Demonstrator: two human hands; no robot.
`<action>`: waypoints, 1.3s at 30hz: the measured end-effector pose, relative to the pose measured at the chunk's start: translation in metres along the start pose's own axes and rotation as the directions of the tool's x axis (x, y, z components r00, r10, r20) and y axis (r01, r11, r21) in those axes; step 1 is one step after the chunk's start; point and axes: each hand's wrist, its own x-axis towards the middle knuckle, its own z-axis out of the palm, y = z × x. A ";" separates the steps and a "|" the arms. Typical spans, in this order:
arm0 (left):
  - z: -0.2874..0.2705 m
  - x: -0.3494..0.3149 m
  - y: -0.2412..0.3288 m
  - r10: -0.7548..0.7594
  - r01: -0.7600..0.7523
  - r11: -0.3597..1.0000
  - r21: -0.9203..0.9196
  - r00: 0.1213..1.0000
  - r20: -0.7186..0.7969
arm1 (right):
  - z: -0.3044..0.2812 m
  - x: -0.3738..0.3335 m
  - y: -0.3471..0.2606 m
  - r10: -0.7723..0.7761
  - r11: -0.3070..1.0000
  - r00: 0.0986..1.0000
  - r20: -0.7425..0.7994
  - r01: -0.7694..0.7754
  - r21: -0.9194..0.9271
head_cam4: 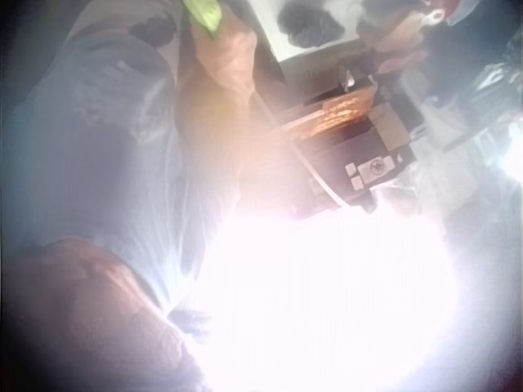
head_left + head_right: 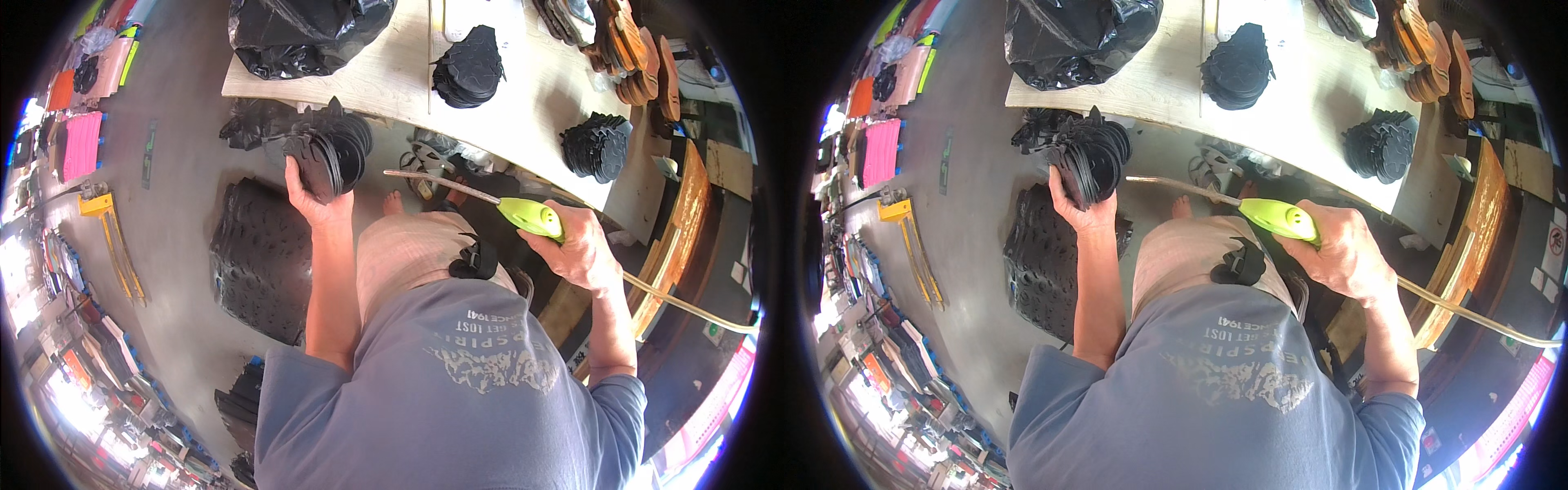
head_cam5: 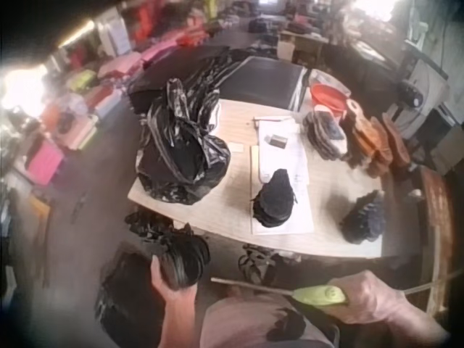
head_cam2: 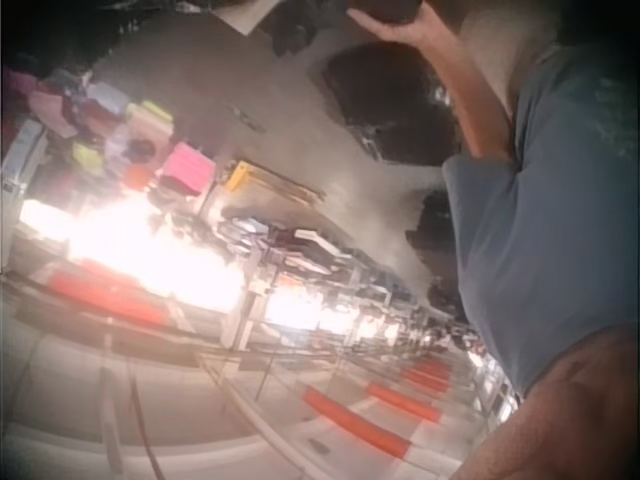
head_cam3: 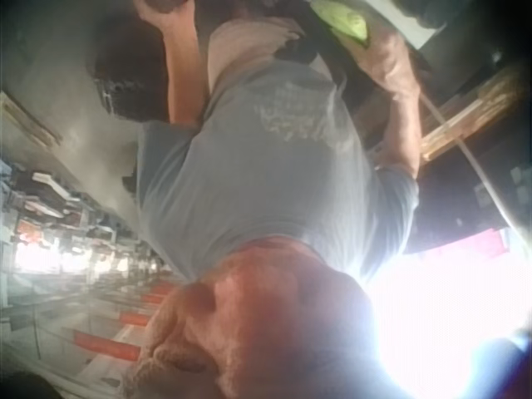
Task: The person trims the edges of stacked black shoe parts using a green handheld tool, then places the trimmed pieces into a black plastic bag and ties it closed. The person handles the parts and bag by hand throughout.
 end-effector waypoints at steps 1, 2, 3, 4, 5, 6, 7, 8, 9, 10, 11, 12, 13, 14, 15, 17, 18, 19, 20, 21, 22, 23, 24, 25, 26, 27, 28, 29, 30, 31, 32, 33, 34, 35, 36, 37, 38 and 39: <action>-0.003 0.000 0.001 0.000 0.000 1.000 0.023 1.000 -0.006 | 0.001 0.000 0.000 -0.015 1.000 1.000 -0.004 0.015 -0.007; -0.005 0.000 0.002 0.004 -0.005 0.999 0.049 1.000 0.002 | 0.002 0.001 0.000 -0.031 0.999 0.999 -0.009 0.031 -0.014; -0.008 0.002 -0.003 -0.005 0.010 0.996 0.084 0.999 -0.053 | -0.002 0.003 0.001 -0.041 0.997 0.999 -0.031 0.039 -0.072; -0.010 -0.002 -0.002 -0.007 0.022 0.990 0.139 0.994 -0.105 | -0.003 0.003 0.000 -0.053 0.993 0.998 -0.043 0.048 -0.110; -0.010 0.003 -0.005 -0.003 0.039 0.982 0.186 0.982 -0.191 | -0.004 0.007 0.003 -0.080 0.984 0.994 -0.077 0.066 -0.166; -0.012 -0.001 -0.005 -0.036 0.055 0.987 0.152 0.992 -0.119 | -0.003 0.009 0.005 -0.079 0.981 0.994 -0.082 0.063 -0.181; -0.012 -0.003 -0.005 -0.001 0.040 0.965 0.258 0.988 -0.152 | -0.001 0.014 0.007 -0.082 0.979 0.993 -0.089 0.064 -0.191; -0.013 -0.002 -0.006 0.040 0.017 0.934 0.357 0.988 -0.152 | 0.000 0.018 0.008 -0.088 0.976 0.991 -0.098 0.067 -0.206; -0.014 -0.004 -0.005 0.083 -0.004 0.890 0.456 0.985 -0.154 | 0.001 0.018 0.007 -0.095 0.975 0.992 -0.083 0.076 -0.210; -0.015 -0.007 -0.007 0.070 -0.005 0.886 0.464 0.990 -0.122 | 0.001 0.017 0.006 -0.101 0.973 0.993 -0.068 0.084 -0.215; -0.015 -0.008 -0.011 0.054 -0.004 0.898 0.441 0.993 -0.102 | 0.001 0.018 0.005 -0.106 0.971 0.993 -0.055 0.091 -0.222; -0.016 -0.008 -0.011 -0.021 0.067 0.921 0.383 0.992 -0.123 | 0.003 0.019 0.004 -0.113 0.969 0.993 -0.046 0.100 -0.225; -0.015 -0.009 -0.010 -0.096 0.149 0.933 0.328 0.980 -0.173 | 0.006 0.022 0.006 -0.121 0.969 0.992 -0.039 0.109 -0.221; -0.015 -0.009 -0.013 -0.089 0.126 0.926 0.356 0.989 -0.118 | 0.006 0.023 0.006 -0.124 0.967 0.992 -0.035 0.113 -0.229; -0.015 -0.011 -0.016 -0.081 0.123 0.912 0.391 0.989 -0.123 | 0.007 0.024 0.007 -0.119 0.963 0.992 -0.039 0.105 -0.249; -0.015 -0.014 -0.021 -0.084 0.139 0.895 0.424 0.986 -0.145 | 0.008 0.027 0.008 -0.111 0.953 0.993 -0.040 0.095 -0.288; -0.015 -0.015 -0.023 -0.098 0.159 0.892 0.424 0.982 -0.160 | 0.006 0.028 0.009 -0.077 0.959 0.997 -0.021 0.068 -0.277; -0.014 -0.016 -0.026 -0.113 0.160 0.895 0.416 0.984 -0.137 | 0.003 0.028 0.010 -0.042 0.963 0.999 -0.002 0.040 -0.265; -0.012 -0.017 -0.030 -0.119 0.190 0.874 0.447 0.976 -0.183 | 0.002 0.028 0.012 -0.045 0.968 0.999 0.004 0.045 -0.247; -0.011 -0.015 -0.033 -0.167 0.229 0.889 0.397 0.969 -0.183 | 0.003 0.026 0.013 -0.066 0.965 0.998 -0.014 0.060 -0.254; -0.009 -0.013 -0.035 -0.214 0.266 0.899 0.348 0.960 -0.181 | 0.006 0.023 0.013 -0.124 0.961 0.991 -0.043 0.109 -0.255; -0.006 -0.012 -0.037 -0.259 0.334 0.887 0.319 0.931 -0.255 | 0.008 0.020 0.014 -0.181 0.954 0.981 -0.073 0.157 -0.257; -0.003 -0.014 -0.042 -0.293 0.336 0.910 0.242 0.936 -0.197 | 0.009 0.017 0.015 -0.156 0.956 0.987 -0.036 0.141 -0.257; 0.000 -0.015 -0.043 -0.297 0.333 0.918 0.215 0.937 -0.183 | 0.011 0.014 0.017 -0.129 0.958 0.992 -0.002 0.124 -0.257; 0.003 -0.015 -0.044 -0.301 0.333 0.923 0.196 0.938 -0.174 | 0.011 0.011 0.018 -0.119 0.959 0.993 0.024 0.121 -0.257; 0.005 -0.015 -0.046 -0.303 0.318 0.933 0.170 0.947 -0.108 | 0.012 0.008 0.019 -0.102 0.962 0.995 0.005 0.100 -0.253; 0.007 -0.014 -0.046 -0.278 0.304 0.918 0.253 0.951 -0.135 | 0.012 0.005 0.020 -0.104 0.965 0.994 -0.020 0.096 -0.244; 0.009 -0.012 -0.044 -0.253 0.273 0.904 0.329 0.962 -0.103 | 0.011 0.004 0.020 -0.088 0.968 0.996 -0.035 0.077 -0.239; 0.011 -0.011 -0.041 -0.229 0.237 0.884 0.403 0.971 -0.069 | 0.005 0.003 0.021 -0.025 0.982 0.999 0.031 0.030 -0.186; 0.014 -0.010 -0.035 -0.267 0.263 0.823 0.503 0.961 -0.065 | -0.001 0.001 0.022 -0.003 0.986 1.000 0.023 0.007 -0.169; 0.016 -0.010 -0.028 -0.306 0.283 0.751 0.597 0.950 -0.065 | -0.009 0.000 0.022 0.020 0.988 1.000 0.016 -0.017 -0.152; 0.020 -0.010 -0.022 -0.347 0.298 0.667 0.683 0.935 -0.070 | -0.018 -0.001 0.021 0.057 0.989 0.998 0.010 -0.055 -0.138; 0.024 -0.008 -0.015 -0.423 0.351 0.551 0.757 0.900 -0.109 | -0.027 -0.001 0.021 0.060 0.997 0.998 -0.020 -0.061 -0.039; 0.028 -0.008 -0.008 -0.517 0.384 0.417 0.824 0.846 -0.133 | -0.039 0.000 0.022 0.123 0.988 0.992 0.002 -0.123 -0.098; 0.032 -0.008 -0.004 -0.584 0.316 0.292 0.903 0.806 -0.093 | -0.049 0.002 0.023 0.092 0.990 0.995 0.032 -0.088 -0.110; 0.036 -0.009 -0.001 -0.649 0.232 0.158 0.960 0.757 -0.076 | -0.058 0.007 0.026 0.063 0.991 0.996 0.065 -0.055 -0.123; 0.039 -0.013 0.000 -0.666 0.012 -0.028 1.000 0.746 -0.028 | -0.064 0.012 0.028 0.092 0.976 0.989 0.115 -0.066 -0.208; 0.043 -0.013 0.001 -0.791 -0.007 -0.104 0.995 0.607 -0.078 | -0.070 0.017 0.029 0.048 0.993 0.982 0.182 -0.027 -0.117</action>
